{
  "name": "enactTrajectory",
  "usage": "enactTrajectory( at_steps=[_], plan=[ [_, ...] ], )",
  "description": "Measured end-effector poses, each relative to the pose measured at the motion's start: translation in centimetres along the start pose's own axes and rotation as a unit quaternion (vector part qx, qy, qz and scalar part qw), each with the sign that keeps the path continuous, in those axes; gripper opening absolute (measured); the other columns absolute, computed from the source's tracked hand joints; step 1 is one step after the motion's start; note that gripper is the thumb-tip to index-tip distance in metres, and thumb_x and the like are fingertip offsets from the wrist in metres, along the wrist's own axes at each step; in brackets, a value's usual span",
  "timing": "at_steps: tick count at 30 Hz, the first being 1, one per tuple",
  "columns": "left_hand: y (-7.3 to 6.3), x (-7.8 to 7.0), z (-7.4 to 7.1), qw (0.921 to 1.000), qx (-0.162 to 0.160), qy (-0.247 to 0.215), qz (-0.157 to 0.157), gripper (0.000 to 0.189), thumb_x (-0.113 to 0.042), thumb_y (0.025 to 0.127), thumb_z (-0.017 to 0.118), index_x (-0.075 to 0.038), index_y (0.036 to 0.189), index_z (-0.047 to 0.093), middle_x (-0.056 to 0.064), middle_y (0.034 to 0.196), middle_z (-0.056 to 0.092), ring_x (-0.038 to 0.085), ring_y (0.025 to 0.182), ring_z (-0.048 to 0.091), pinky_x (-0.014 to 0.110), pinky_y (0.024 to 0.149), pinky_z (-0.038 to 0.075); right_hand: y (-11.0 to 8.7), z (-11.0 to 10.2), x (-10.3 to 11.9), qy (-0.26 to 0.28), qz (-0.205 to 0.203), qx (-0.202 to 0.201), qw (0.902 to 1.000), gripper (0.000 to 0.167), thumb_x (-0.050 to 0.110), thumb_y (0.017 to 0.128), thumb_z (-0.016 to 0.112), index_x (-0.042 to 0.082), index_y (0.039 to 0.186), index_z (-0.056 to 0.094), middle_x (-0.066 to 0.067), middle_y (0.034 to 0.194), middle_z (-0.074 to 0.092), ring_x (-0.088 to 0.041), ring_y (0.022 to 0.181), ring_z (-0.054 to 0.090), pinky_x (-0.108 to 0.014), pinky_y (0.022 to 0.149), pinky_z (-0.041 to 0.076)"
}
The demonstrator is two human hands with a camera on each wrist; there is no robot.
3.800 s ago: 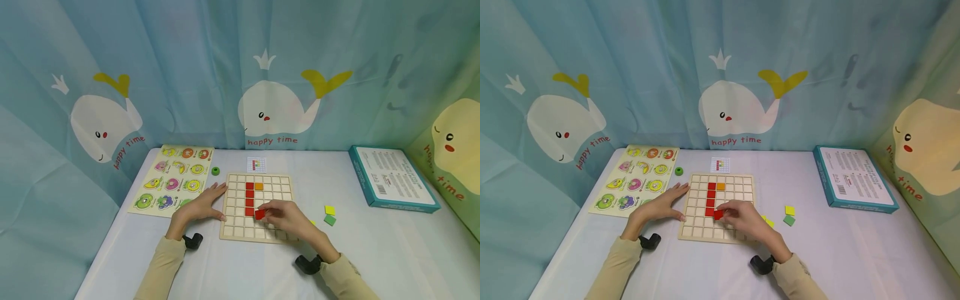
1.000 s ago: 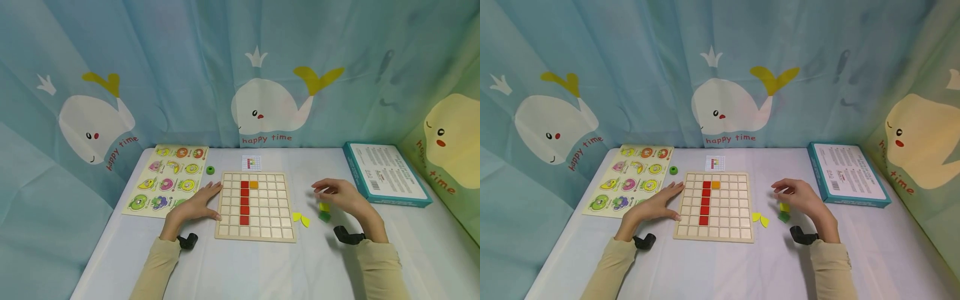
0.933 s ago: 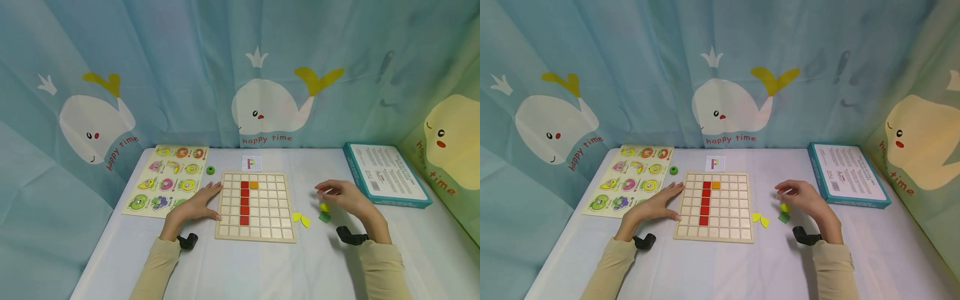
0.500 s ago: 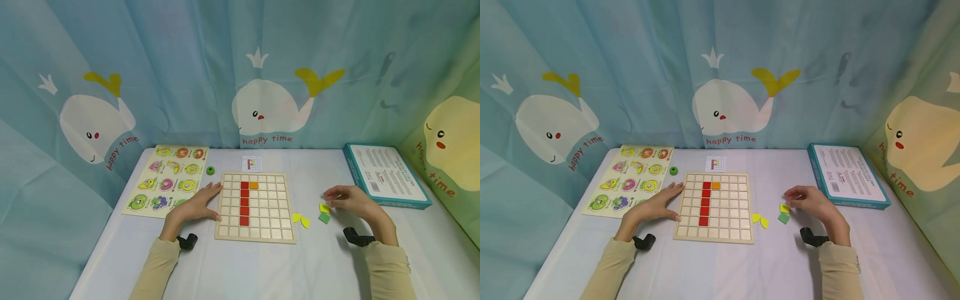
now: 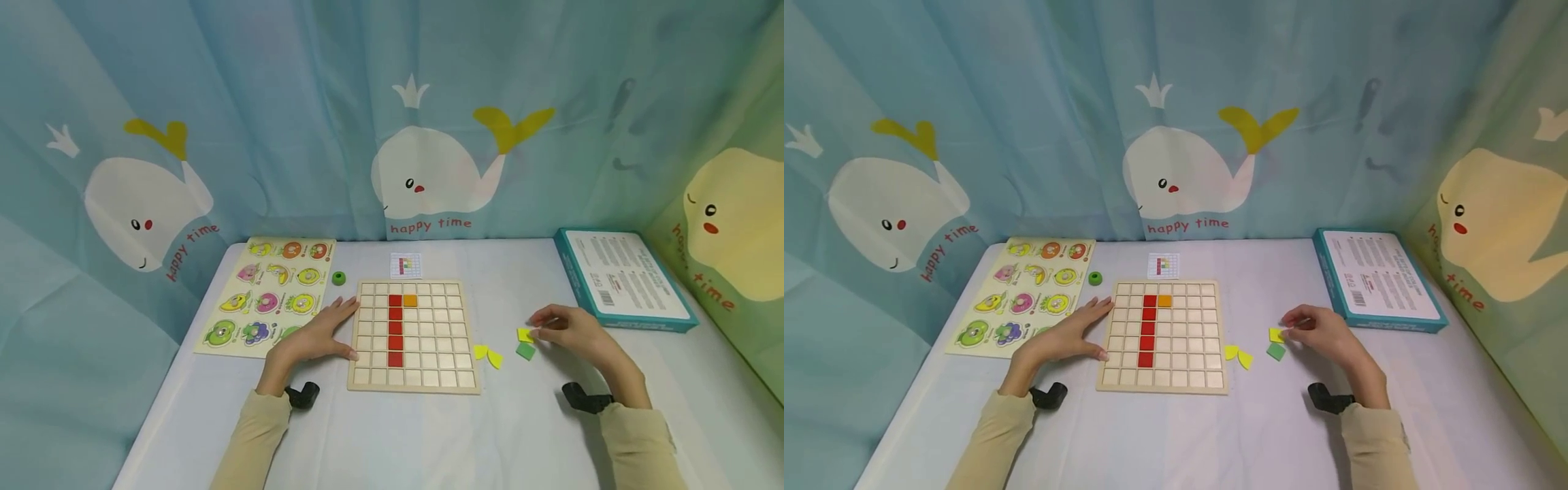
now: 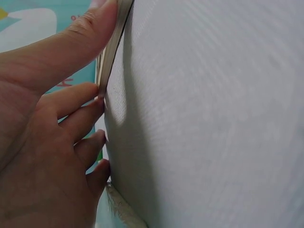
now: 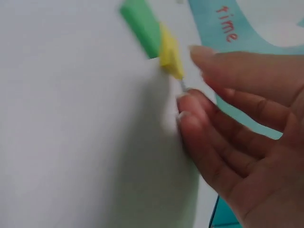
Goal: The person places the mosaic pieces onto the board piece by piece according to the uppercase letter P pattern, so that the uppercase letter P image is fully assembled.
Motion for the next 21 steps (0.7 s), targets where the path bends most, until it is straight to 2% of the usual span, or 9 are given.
enactTrajectory(
  at_steps=[2,7,16,21],
  plan=[
    [-0.1,0.0,-0.1,1.0000,-0.004,-0.003,0.008,0.105,-0.029,0.082,0.087,-0.005,0.164,0.024,0.015,0.172,0.017,0.042,0.159,0.007,0.062,0.127,0.013,-0.5,0.1,0.0,-0.008,-0.004,-0.009,0.9999,0.027,0.019,0.093,0.075,0.002,0.113,0.071,-0.014,0.109,0.072,-0.024,0.095,0.065,-0.025,0.070,0.053],
    [-0.2,0.1,-0.2,0.9999,-0.005,-0.002,0.014,0.105,-0.029,0.083,0.086,-0.004,0.163,0.024,0.016,0.172,0.016,0.043,0.159,0.007,0.063,0.127,0.013,-1.5,0.7,0.3,-0.012,-0.007,-0.002,0.9999,0.022,0.016,0.092,0.076,0.002,0.108,0.072,-0.008,0.101,0.072,-0.021,0.089,0.061,-0.022,0.067,0.052],
    [-0.4,0.2,-0.3,0.9999,-0.007,0.001,0.013,0.105,-0.029,0.083,0.086,-0.005,0.163,0.024,0.014,0.172,0.016,0.040,0.160,0.006,0.061,0.128,0.012,-2.6,2.1,1.5,-0.036,-0.036,-0.028,0.9983,0.030,0.017,0.087,0.081,0.000,0.111,0.074,-0.007,0.097,0.070,-0.018,0.084,0.058,-0.022,0.066,0.050],
    [-0.3,0.0,-0.1,0.9997,-0.005,0.002,0.024,0.105,-0.029,0.083,0.086,-0.003,0.163,0.024,0.017,0.172,0.017,0.042,0.159,0.007,0.062,0.127,0.012,-3.1,2.4,2.0,-0.045,-0.044,-0.044,0.9970,0.024,0.012,0.085,0.082,0.003,0.106,0.074,-0.006,0.097,0.066,-0.019,0.084,0.054,-0.023,0.063,0.046]
  ],
)
Point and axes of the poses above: each hand's wrist, its own y-axis towards the middle knuckle, its own z-axis out of the palm, x = y × z, the point moved 5 cm from there along y, towards the middle knuckle
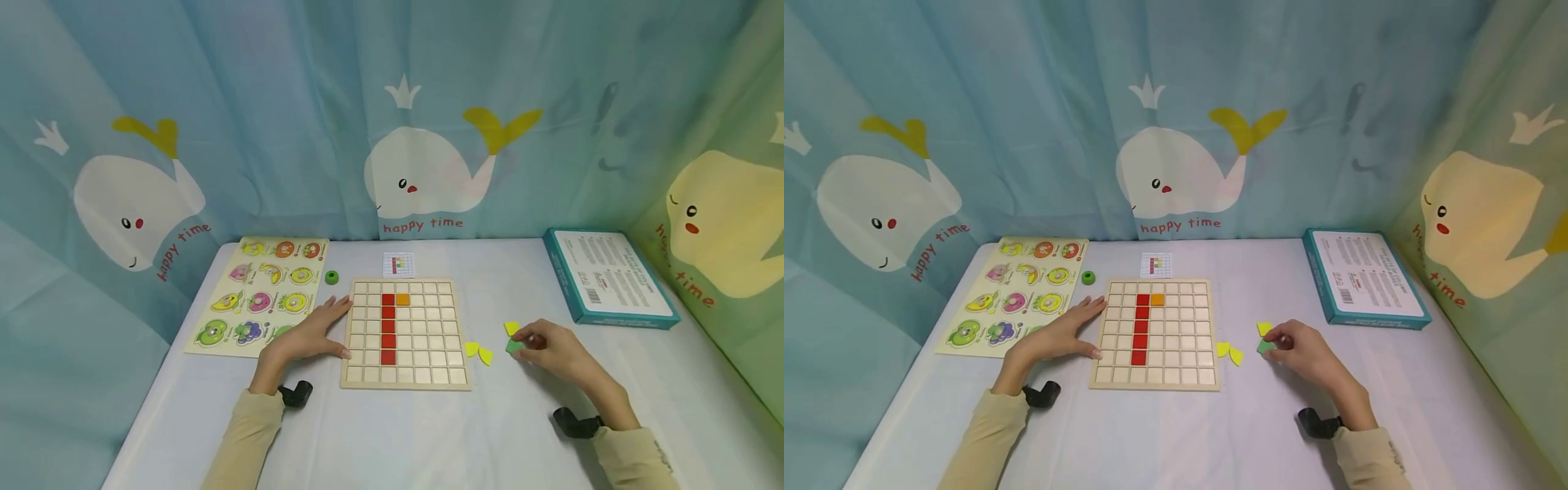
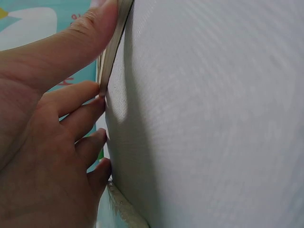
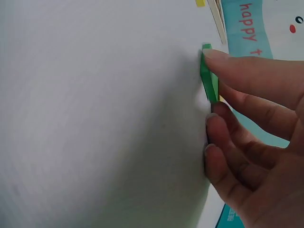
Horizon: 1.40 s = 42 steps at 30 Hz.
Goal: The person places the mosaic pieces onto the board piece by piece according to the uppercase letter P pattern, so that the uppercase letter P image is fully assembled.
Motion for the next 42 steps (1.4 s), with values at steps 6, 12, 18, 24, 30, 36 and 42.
enactTrajectory(
  at_steps=[6,12,18,24,30,36,42],
  plan=[
    [-0.1,-0.2,-0.1,1.0000,0.000,-0.001,-0.004,0.104,-0.028,0.083,0.086,-0.003,0.163,0.024,0.017,0.172,0.017,0.043,0.159,0.007,0.063,0.127,0.013,0.3,0.2,0.6,0.008,-0.014,0.013,0.9998,0.025,0.011,0.084,0.083,0.003,0.103,0.069,-0.007,0.094,0.067,-0.018,0.082,0.056,-0.024,0.064,0.048],
    [0.1,-0.2,0.0,1.0000,0.003,-0.002,-0.001,0.104,-0.027,0.083,0.086,-0.003,0.163,0.024,0.017,0.172,0.018,0.043,0.159,0.007,0.063,0.127,0.013,0.7,0.7,1.2,0.015,-0.038,0.014,0.9991,0.016,0.005,0.089,0.077,0.008,0.103,0.070,-0.007,0.104,0.072,-0.019,0.091,0.067,-0.024,0.074,0.057],
    [0.3,-0.3,-0.2,1.0000,0.003,0.001,-0.002,0.106,-0.027,0.082,0.087,-0.004,0.163,0.024,0.016,0.172,0.017,0.043,0.159,0.007,0.063,0.127,0.013,1.5,1.0,2.4,0.021,-0.055,-0.001,0.9983,0.015,0.003,0.092,0.071,0.010,0.104,0.074,-0.005,0.105,0.074,-0.017,0.088,0.064,-0.024,0.073,0.055],
    [0.2,-0.2,-0.2,1.0000,0.003,0.001,-0.002,0.106,-0.028,0.082,0.087,-0.005,0.164,0.023,0.015,0.172,0.017,0.043,0.159,0.006,0.063,0.127,0.012,2.6,1.5,3.8,0.062,-0.053,-0.004,0.9967,0.015,0.004,0.095,0.069,0.008,0.108,0.075,-0.008,0.106,0.075,-0.017,0.085,0.063,-0.024,0.068,0.053],
    [-0.1,0.0,-0.5,0.9999,-0.001,0.002,-0.016,0.106,-0.029,0.082,0.087,-0.006,0.164,0.024,0.015,0.172,0.017,0.042,0.159,0.006,0.062,0.127,0.012,3.9,2.7,5.4,0.155,-0.043,0.027,0.9866,0.017,0.006,0.098,0.066,0.000,0.113,0.070,-0.016,0.103,0.072,-0.020,0.077,0.071,-0.028,0.063,0.060],
    [-0.2,0.1,-0.7,0.9998,-0.001,0.002,-0.017,0.105,-0.028,0.082,0.087,-0.006,0.164,0.024,0.015,0.172,0.017,0.042,0.159,0.006,0.063,0.127,0.012,4.9,3.7,6.8,0.174,-0.056,0.044,0.9822,0.016,0.007,0.098,0.067,-0.001,0.113,0.068,-0.015,0.100,0.073,-0.020,0.078,0.071,-0.027,0.068,0.060],
    [0.2,0.3,-0.1,1.0000,0.005,-0.006,-0.003,0.105,-0.029,0.083,0.087,-0.005,0.164,0.024,0.014,0.172,0.017,0.042,0.159,0.005,0.063,0.127,0.011,5.5,4.4,7.9,0.177,-0.074,0.056,0.9798,0.018,-0.001,0.097,0.063,-0.003,0.114,0.069,-0.016,0.103,0.074,-0.022,0.085,0.072,-0.027,0.072,0.061]
  ],
)
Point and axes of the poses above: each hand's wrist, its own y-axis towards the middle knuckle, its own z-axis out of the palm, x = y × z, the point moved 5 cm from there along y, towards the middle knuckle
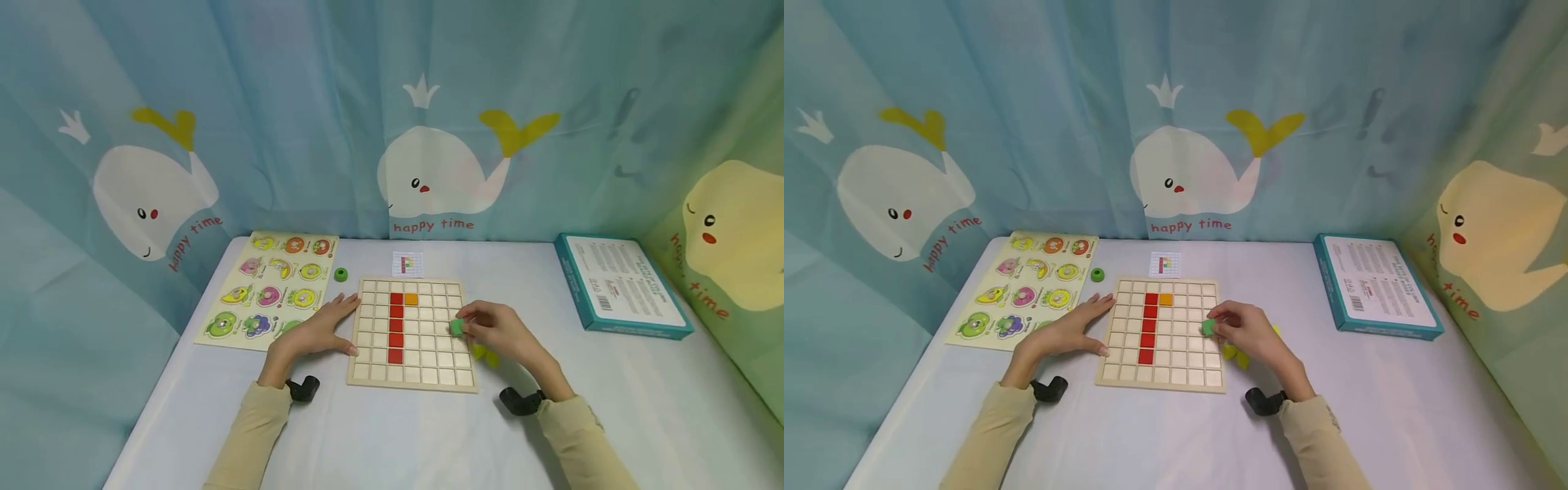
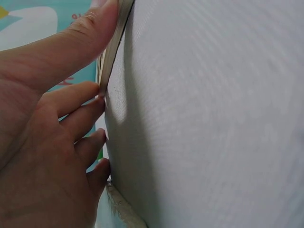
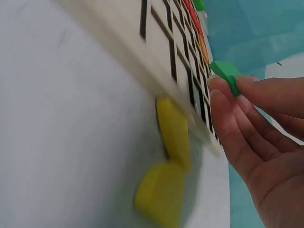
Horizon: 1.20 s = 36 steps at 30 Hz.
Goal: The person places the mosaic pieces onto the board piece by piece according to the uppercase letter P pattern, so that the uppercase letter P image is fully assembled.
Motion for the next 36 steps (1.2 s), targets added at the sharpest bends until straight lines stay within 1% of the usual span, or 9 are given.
enactTrajectory(
  at_steps=[6,11,14,18,22,25,30,36],
  plan=[
    [0.1,0.2,0.2,1.0000,0.002,0.002,-0.008,0.106,-0.029,0.083,0.087,-0.008,0.164,0.024,0.012,0.173,0.016,0.040,0.160,0.004,0.061,0.128,0.011,1.5,1.5,0.6,-0.023,-0.001,0.013,0.9996,0.026,-0.001,0.093,0.069,-0.002,0.119,0.071,-0.015,0.107,0.074,-0.022,0.094,0.071,-0.024,0.078,0.059],
    [0.1,0.0,0.1,1.0000,0.000,0.003,-0.008,0.106,-0.029,0.082,0.087,-0.008,0.164,0.024,0.012,0.173,0.017,0.040,0.160,0.005,0.061,0.128,0.012,2.3,2.5,1.2,-0.028,0.002,0.024,0.9993,0.026,-0.002,0.094,0.067,-0.002,0.120,0.072,-0.013,0.104,0.074,-0.020,0.091,0.071,-0.025,0.081,0.059],
    [0.0,-0.1,0.0,1.0000,-0.002,0.004,-0.005,0.105,-0.028,0.082,0.087,-0.007,0.164,0.024,0.012,0.173,0.018,0.040,0.160,0.006,0.061,0.128,0.012,2.7,3.1,1.7,-0.032,-0.008,0.033,0.9989,0.025,0.000,0.094,0.068,-0.003,0.119,0.072,-0.012,0.102,0.075,-0.019,0.090,0.071,-0.026,0.081,0.059],
    [0.0,-0.2,0.1,1.0000,-0.002,0.002,-0.006,0.105,-0.028,0.082,0.087,-0.007,0.164,0.024,0.012,0.173,0.017,0.040,0.160,0.006,0.061,0.128,0.012,3.2,3.8,2.4,-0.047,-0.036,0.044,0.9973,0.025,0.001,0.093,0.070,-0.004,0.117,0.073,-0.012,0.101,0.074,-0.018,0.088,0.070,-0.028,0.080,0.059],
    [0.0,-0.3,0.1,0.9999,-0.002,-0.003,-0.010,0.105,-0.028,0.082,0.087,-0.007,0.164,0.024,0.013,0.173,0.017,0.039,0.160,0.005,0.061,0.128,0.012,3.6,4.4,2.8,-0.049,-0.048,0.052,0.9963,0.024,0.001,0.093,0.070,-0.004,0.117,0.073,-0.011,0.100,0.074,-0.016,0.087,0.069,-0.026,0.079,0.058],
    [0.0,-0.3,0.1,0.9999,-0.001,-0.003,-0.011,0.105,-0.028,0.082,0.087,-0.007,0.164,0.024,0.013,0.173,0.017,0.040,0.160,0.005,0.061,0.128,0.011,4.0,4.9,3.0,-0.057,-0.044,0.054,0.9959,0.024,0.002,0.093,0.070,-0.003,0.116,0.073,-0.008,0.098,0.074,-0.015,0.086,0.068,-0.026,0.079,0.058],
    [0.0,-0.2,0.1,0.9999,-0.001,-0.001,-0.012,0.105,-0.028,0.082,0.087,-0.007,0.164,0.024,0.013,0.173,0.017,0.039,0.160,0.005,0.061,0.128,0.012,4.4,5.7,3.3,-0.091,-0.044,0.054,0.9934,0.021,0.004,0.093,0.073,-0.003,0.113,0.074,-0.006,0.095,0.073,-0.013,0.084,0.066,-0.027,0.078,0.057],
    [0.0,-0.2,0.1,0.9999,-0.004,0.002,-0.015,0.105,-0.028,0.082,0.087,-0.008,0.164,0.025,0.012,0.173,0.017,0.038,0.160,0.006,0.061,0.128,0.012,4.7,6.1,3.7,-0.124,-0.050,0.050,0.9898,0.018,0.004,0.092,0.074,-0.002,0.109,0.074,-0.003,0.089,0.071,-0.011,0.079,0.062,-0.025,0.072,0.055]
  ],
)
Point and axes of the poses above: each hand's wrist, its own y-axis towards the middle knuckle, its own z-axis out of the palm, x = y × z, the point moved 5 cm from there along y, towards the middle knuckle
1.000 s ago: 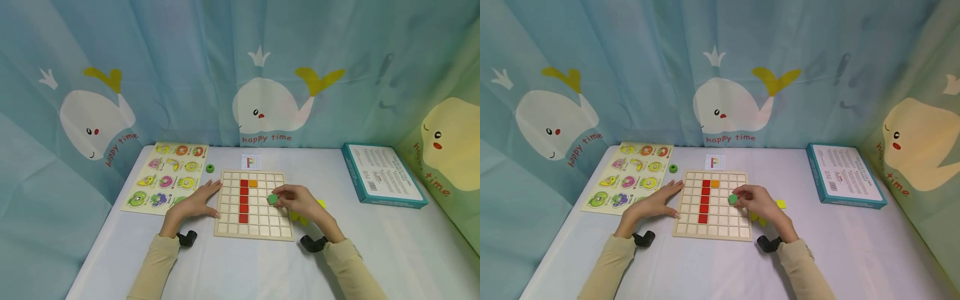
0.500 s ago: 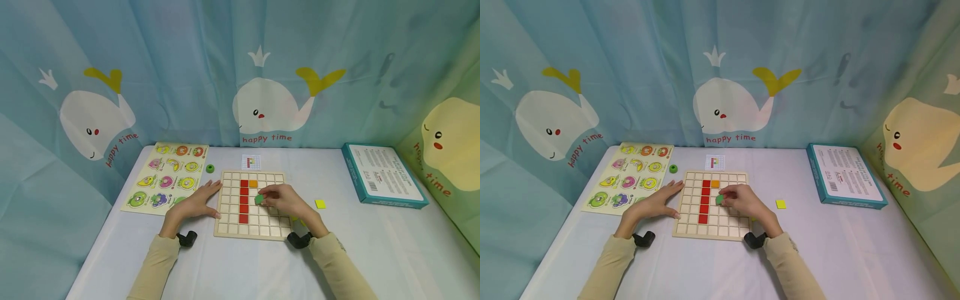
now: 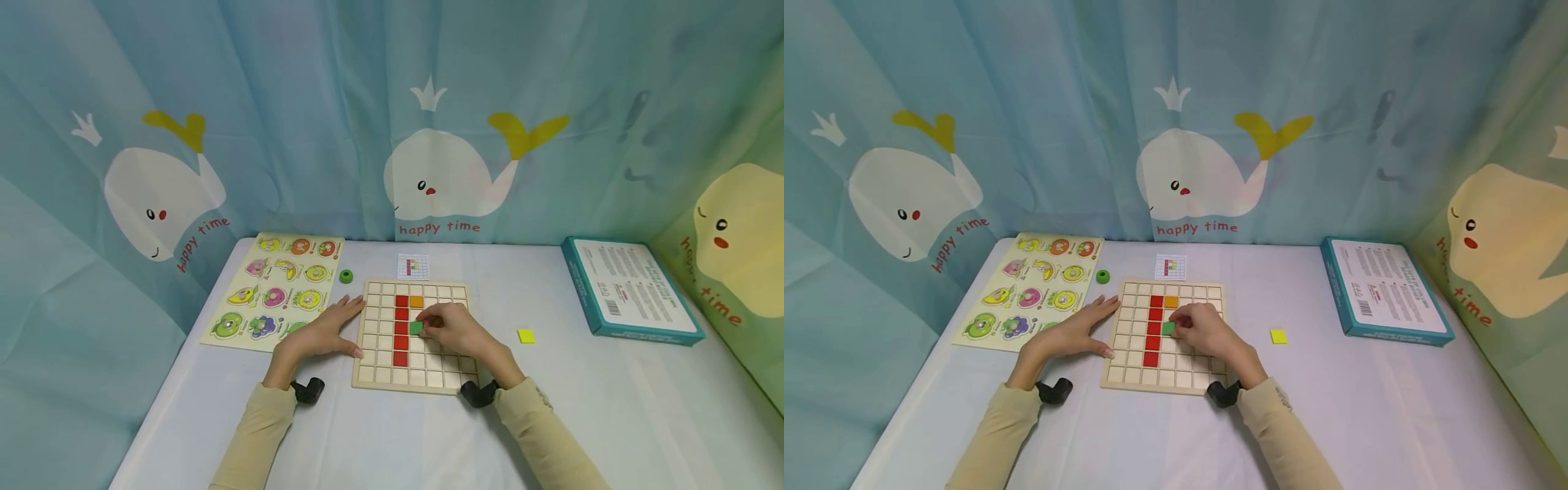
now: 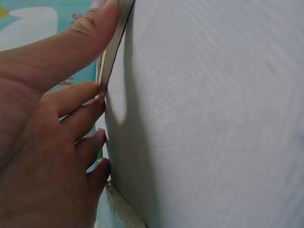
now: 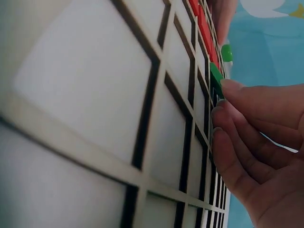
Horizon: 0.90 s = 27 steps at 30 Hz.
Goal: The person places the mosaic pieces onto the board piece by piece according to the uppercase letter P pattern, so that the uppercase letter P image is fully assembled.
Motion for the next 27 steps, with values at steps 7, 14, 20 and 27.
enactTrajectory(
  at_steps=[7,14,20,27],
  plan=[
    [0.0,-0.2,0.0,1.0000,0.000,0.007,0.001,0.104,-0.027,0.082,0.087,-0.007,0.164,0.025,0.012,0.173,0.017,0.038,0.160,0.005,0.060,0.128,0.012,0.0,0.1,0.1,-0.016,-0.019,-0.007,0.9997,0.016,0.000,0.091,0.073,-0.002,0.107,0.076,-0.004,0.090,0.072,-0.010,0.080,0.062,-0.024,0.072,0.055],
    [-0.1,-0.2,0.0,0.9999,0.002,0.011,0.001,0.104,-0.027,0.083,0.086,-0.007,0.164,0.024,0.012,0.173,0.017,0.039,0.160,0.005,0.061,0.128,0.011,-0.8,-0.4,-0.2,-0.005,-0.028,-0.031,0.9991,0.014,0.003,0.093,0.072,0.002,0.106,0.076,-0.003,0.094,0.074,-0.011,0.082,0.064,-0.028,0.076,0.057],
    [-0.1,0.0,0.1,1.0000,0.003,0.009,-0.002,0.104,-0.028,0.084,0.086,-0.008,0.164,0.024,0.013,0.173,0.015,0.040,0.160,0.005,0.060,0.129,0.009,-2.4,-1.5,-0.9,0.004,-0.007,-0.045,0.9990,0.015,0.005,0.095,0.071,0.003,0.109,0.076,-0.003,0.101,0.075,-0.013,0.087,0.066,-0.030,0.079,0.058],
    [-0.1,-0.1,0.1,0.9999,0.005,0.012,-0.003,0.103,-0.027,0.084,0.085,-0.007,0.165,0.022,0.013,0.173,0.014,0.040,0.160,0.004,0.059,0.129,0.008,-4.5,-3.0,-2.5,-0.015,0.019,-0.062,0.9978,0.014,0.005,0.094,0.072,0.003,0.108,0.076,-0.003,0.098,0.074,-0.013,0.080,0.059,-0.025,0.070,0.052]
  ],
)
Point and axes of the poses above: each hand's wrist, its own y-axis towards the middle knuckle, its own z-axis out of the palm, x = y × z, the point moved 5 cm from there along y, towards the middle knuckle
